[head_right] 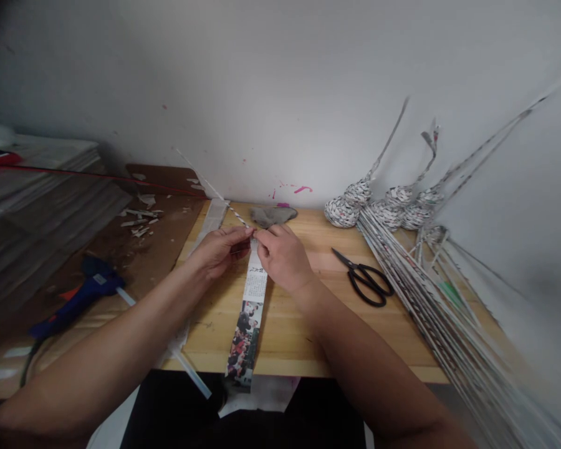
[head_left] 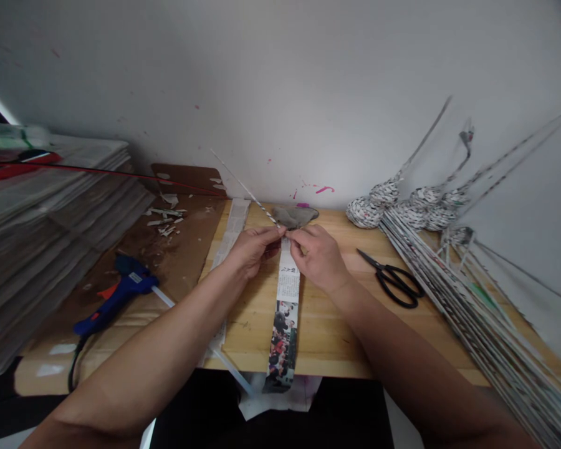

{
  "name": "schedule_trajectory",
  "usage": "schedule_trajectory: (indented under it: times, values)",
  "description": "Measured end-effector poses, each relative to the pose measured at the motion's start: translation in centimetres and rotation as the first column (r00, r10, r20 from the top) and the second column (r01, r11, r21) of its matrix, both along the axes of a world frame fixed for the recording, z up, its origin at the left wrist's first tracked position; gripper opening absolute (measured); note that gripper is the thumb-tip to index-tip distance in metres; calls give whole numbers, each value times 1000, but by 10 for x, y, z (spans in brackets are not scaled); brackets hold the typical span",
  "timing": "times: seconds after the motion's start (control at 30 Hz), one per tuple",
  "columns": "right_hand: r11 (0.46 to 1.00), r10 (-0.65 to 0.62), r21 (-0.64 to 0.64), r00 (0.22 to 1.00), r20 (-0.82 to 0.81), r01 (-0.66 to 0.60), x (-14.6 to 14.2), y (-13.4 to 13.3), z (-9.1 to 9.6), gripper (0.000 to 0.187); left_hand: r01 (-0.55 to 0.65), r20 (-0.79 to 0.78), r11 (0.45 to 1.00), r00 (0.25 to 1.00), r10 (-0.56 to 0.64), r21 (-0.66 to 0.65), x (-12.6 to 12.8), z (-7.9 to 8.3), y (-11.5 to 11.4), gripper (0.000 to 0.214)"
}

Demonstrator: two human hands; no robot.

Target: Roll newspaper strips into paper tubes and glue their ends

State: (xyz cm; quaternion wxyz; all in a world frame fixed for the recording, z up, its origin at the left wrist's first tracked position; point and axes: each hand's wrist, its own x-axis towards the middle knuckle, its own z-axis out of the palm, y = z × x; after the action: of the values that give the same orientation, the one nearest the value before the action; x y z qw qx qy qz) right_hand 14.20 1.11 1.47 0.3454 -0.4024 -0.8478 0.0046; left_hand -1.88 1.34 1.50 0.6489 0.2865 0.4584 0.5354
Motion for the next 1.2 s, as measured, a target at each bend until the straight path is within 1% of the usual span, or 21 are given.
schedule_trajectory:
  times: [0.07,0.13,0.2,0.27,0.3,0.37,0.43,0.5,0.53,0.57,0.6,0.63,0.73,0.83,0.87,0.9,0.97,1.03,1.07,1.13,1.2]
  values:
    - [1000,2,-11,998,-69,-3,-2,0,-1,21,-11,-8,999,1000,11,36,0,-1,0,24]
    - [998,-10,-57,989,-150,2,-4,0,-2,19,-24,-26,998,999,25,53,0,-2,0,24]
    - [990,-36,-143,974,-224,4,-5,0,-3,19,-17,-24,998,1000,19,52,1,-1,0,20]
    - [962,-65,-271,950,-306,-21,-5,1,-3,18,-15,13,999,1000,15,45,1,0,0,14]
    - [935,-78,-349,931,-356,-55,-4,3,-3,17,-21,38,999,999,19,39,1,0,1,11]
    - [847,-110,-507,881,-460,-159,-2,6,-3,17,-35,86,999,996,33,25,2,2,1,10]
    - [725,-152,-633,833,-533,-273,2,9,-2,20,-38,117,999,993,35,16,1,3,1,13]
    - [606,-187,-711,804,-564,-358,6,12,0,24,-26,126,999,992,23,26,1,4,0,15]
    - [558,-201,-734,795,-572,-387,7,12,1,26,-18,121,999,993,14,32,1,5,0,14]
    - [523,-215,-749,787,-579,-408,8,13,2,28,-11,113,999,994,7,34,1,5,-1,13]
    - [503,-229,-756,779,-585,-420,9,13,3,29,-4,103,999,995,0,35,1,6,-1,12]
    - [495,-240,-758,772,-589,-424,9,13,4,30,2,92,999,996,-5,32,1,6,-1,11]
    - [508,-247,-754,768,-591,-417,8,13,4,28,26,72,999,997,-28,24,2,5,-2,8]
    - [540,-212,-752,804,-556,-377,8,13,2,25,53,71,998,996,-55,22,3,3,-2,9]
    - [570,-190,-748,832,-521,-339,9,13,1,23,62,74,998,995,-63,20,3,2,-3,9]
    - [613,-166,-739,868,-469,-282,9,14,1,22,71,77,997,994,-72,15,4,1,-3,10]
    - [710,-120,-689,940,-318,-143,11,13,1,20,95,79,996,992,-94,0,6,-2,-4,10]
    - [784,-82,-620,984,-161,-36,13,11,3,19,118,68,993,991,-116,-19,8,-4,-5,10]
    - [807,-60,-590,993,-97,-9,13,10,4,18,130,61,991,990,-128,-26,9,-4,-6,10]
    - [834,-3,-552,1000,-9,-3,15,8,8,18,147,48,989,988,-145,-33,11,-6,-7,11]
    - [832,58,-555,997,41,-26,19,8,12,21,166,30,986,986,-165,-30,12,-6,-8,12]
